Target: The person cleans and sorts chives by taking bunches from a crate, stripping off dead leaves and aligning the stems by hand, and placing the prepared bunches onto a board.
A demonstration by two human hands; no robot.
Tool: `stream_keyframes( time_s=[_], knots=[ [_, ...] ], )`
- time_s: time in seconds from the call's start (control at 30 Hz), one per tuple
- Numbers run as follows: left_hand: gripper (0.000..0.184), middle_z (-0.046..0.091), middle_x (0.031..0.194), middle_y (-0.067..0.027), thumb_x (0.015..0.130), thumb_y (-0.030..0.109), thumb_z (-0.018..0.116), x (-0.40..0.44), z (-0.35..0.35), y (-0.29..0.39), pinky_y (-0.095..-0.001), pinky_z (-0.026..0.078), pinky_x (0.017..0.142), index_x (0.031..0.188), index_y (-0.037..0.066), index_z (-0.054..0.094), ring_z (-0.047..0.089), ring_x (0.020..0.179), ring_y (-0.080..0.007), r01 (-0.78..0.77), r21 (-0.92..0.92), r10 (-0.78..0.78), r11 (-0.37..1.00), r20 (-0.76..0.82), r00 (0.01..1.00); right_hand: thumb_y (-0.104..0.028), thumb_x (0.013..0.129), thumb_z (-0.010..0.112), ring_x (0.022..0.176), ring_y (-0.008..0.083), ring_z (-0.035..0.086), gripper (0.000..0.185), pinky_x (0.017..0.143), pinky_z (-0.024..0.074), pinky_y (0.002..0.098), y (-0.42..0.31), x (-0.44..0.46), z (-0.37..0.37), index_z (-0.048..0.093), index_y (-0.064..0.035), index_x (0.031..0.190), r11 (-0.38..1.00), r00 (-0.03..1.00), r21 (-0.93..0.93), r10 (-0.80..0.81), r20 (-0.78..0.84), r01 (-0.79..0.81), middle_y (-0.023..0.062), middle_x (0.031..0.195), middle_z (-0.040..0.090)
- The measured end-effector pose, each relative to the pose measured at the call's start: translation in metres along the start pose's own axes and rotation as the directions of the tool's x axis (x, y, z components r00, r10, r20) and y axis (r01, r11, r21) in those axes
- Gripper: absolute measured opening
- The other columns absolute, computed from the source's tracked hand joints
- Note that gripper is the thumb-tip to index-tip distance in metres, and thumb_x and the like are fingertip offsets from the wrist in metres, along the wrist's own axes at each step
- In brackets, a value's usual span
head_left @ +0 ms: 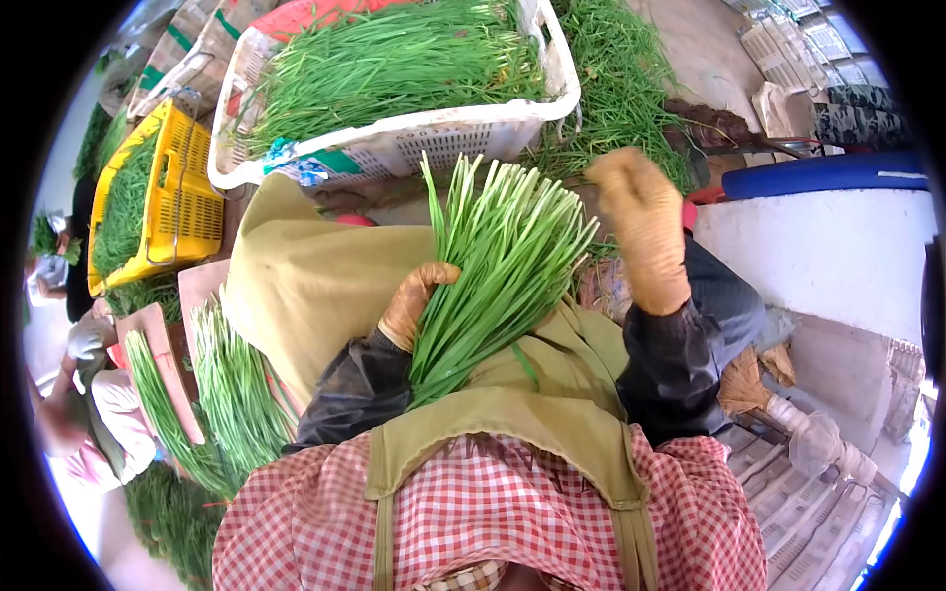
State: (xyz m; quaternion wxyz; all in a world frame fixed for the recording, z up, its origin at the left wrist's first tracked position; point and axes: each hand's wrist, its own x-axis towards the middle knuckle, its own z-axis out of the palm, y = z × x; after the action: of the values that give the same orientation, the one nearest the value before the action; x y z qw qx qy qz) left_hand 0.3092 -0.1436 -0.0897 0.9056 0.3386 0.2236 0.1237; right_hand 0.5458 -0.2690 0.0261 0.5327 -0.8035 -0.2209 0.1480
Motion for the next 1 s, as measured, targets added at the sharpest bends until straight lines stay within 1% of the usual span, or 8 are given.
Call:
stream_keyframes(
  time_s=[0.13, 0.2, 0.27, 0.37, 0.47, 0.6, 0.77, 1.0],
  knots=[
    [0.054, 0.063, 0.093, -0.0045, 0.081, 0.059, 0.065, 0.004, -0.012, -0.009, -0.0339, 0.052, 0.079, 0.093, 0.006, 0.061, 0.060, 0.085, -0.0166, -0.005, 0.004, 0.004, 1.000, 0.095, 0.995, -0.024, 0.086, 0.062, 0.073, 0.0313, 0.064, 0.015, 0.066, 0.0491, 0.0393, 0.003, -0.018, 0.035, 0.066, -0.0105, 0.093, 0.861, 0.918, -0.432, -0.095, 0.386, 0.270, 0.0148, 0.076, 0.065],
    [0.049, 0.062, 0.093, -0.0049, 0.082, 0.054, 0.065, 0.005, -0.013, -0.007, -0.0343, 0.052, 0.080, 0.093, 0.007, 0.061, 0.059, 0.086, -0.0175, 0.020, -0.039, -0.016, 0.999, 0.099, 0.995, -0.021, 0.086, 0.060, 0.059, 0.0240, 0.060, 0.014, 0.053, 0.0454, 0.0345, 0.024, -0.002, 0.037, 0.066, -0.0093, 0.090, 0.952, 0.912, -0.152, -0.196, 0.360, 0.265, 0.0087, 0.066, 0.061],
    [0.030, 0.065, 0.087, -0.0068, 0.084, 0.034, 0.063, 0.000, -0.006, 0.000, -0.0329, 0.054, 0.076, 0.092, 0.006, 0.062, 0.062, 0.079, -0.0189, 0.040, -0.092, -0.036, 0.995, 0.043, 0.998, -0.017, 0.086, 0.058, 0.046, 0.0119, 0.045, 0.013, 0.042, 0.0327, 0.0269, 0.019, 0.017, 0.009, 0.065, -0.0066, 0.088, 0.794, 0.839, 0.488, 0.051, 0.542, -0.363, -0.0009, 0.058, 0.050],
    [0.024, 0.067, 0.086, -0.0081, 0.085, 0.025, 0.061, 0.002, -0.010, 0.002, -0.0317, 0.055, 0.074, 0.097, 0.004, 0.064, 0.064, 0.076, -0.0193, 0.113, -0.106, -0.112, 0.988, 0.015, 0.994, -0.013, 0.089, 0.054, 0.045, 0.0055, 0.035, 0.015, 0.040, 0.0241, 0.0222, 0.047, 0.031, -0.030, 0.062, -0.0023, 0.094, 0.601, 0.971, 0.762, 0.154, 0.183, -0.239, -0.0045, 0.059, 0.044],
    [0.030, 0.068, 0.093, -0.0088, 0.084, 0.025, 0.063, 0.008, -0.010, 0.006, -0.0316, 0.055, 0.076, 0.105, 0.003, 0.064, 0.065, 0.080, -0.0193, 0.116, -0.095, -0.100, 0.989, 0.161, 0.982, -0.041, 0.096, 0.052, 0.080, 0.0156, 0.062, 0.041, 0.070, 0.0497, 0.0274, 0.110, 0.019, -0.078, 0.059, -0.0028, 0.109, 0.744, 0.948, 0.590, 0.276, 0.156, -0.314, 0.0070, 0.091, 0.064],
    [0.036, 0.068, 0.100, -0.0087, 0.085, 0.029, 0.066, 0.004, 0.016, 0.017, -0.0334, 0.055, 0.080, 0.109, 0.003, 0.063, 0.066, 0.086, -0.0208, 0.255, -0.211, -0.248, 0.943, 0.060, 0.967, -0.073, 0.083, 0.048, 0.129, 0.0309, 0.043, 0.095, 0.109, 0.0315, 0.0416, 0.141, -0.050, -0.060, 0.039, 0.0039, 0.138, 0.708, 0.821, 0.416, 0.478, 0.311, -0.570, 0.0197, 0.140, 0.043],
    [0.039, 0.067, 0.101, -0.0056, 0.084, 0.035, 0.067, 0.004, 0.025, 0.020, -0.0336, 0.055, 0.080, 0.110, 0.006, 0.062, 0.065, 0.087, -0.0185, 0.224, -0.107, -0.219, 0.969, 0.055, 0.974, -0.070, 0.087, 0.045, 0.124, 0.0298, 0.045, 0.095, 0.107, 0.0326, 0.0419, 0.137, -0.089, -0.028, 0.029, 0.0066, 0.141, 0.202, 0.766, 0.746, 0.296, 0.571, -0.634, 0.0190, 0.134, 0.046],
    [0.047, 0.067, 0.103, -0.0077, 0.086, 0.041, 0.066, 0.005, 0.016, 0.012, -0.0334, 0.056, 0.078, 0.116, 0.005, 0.060, 0.066, 0.087, -0.0203, 0.278, -0.098, -0.277, 0.955, 0.027, 0.961, -0.031, 0.098, 0.050, 0.103, 0.0184, 0.061, 0.043, 0.094, 0.0474, 0.0338, 0.090, -0.053, -0.005, 0.049, -0.0002, 0.129, 0.222, 0.844, 0.814, 0.118, 0.524, -0.536, 0.0082, 0.115, 0.062]
  ],
)
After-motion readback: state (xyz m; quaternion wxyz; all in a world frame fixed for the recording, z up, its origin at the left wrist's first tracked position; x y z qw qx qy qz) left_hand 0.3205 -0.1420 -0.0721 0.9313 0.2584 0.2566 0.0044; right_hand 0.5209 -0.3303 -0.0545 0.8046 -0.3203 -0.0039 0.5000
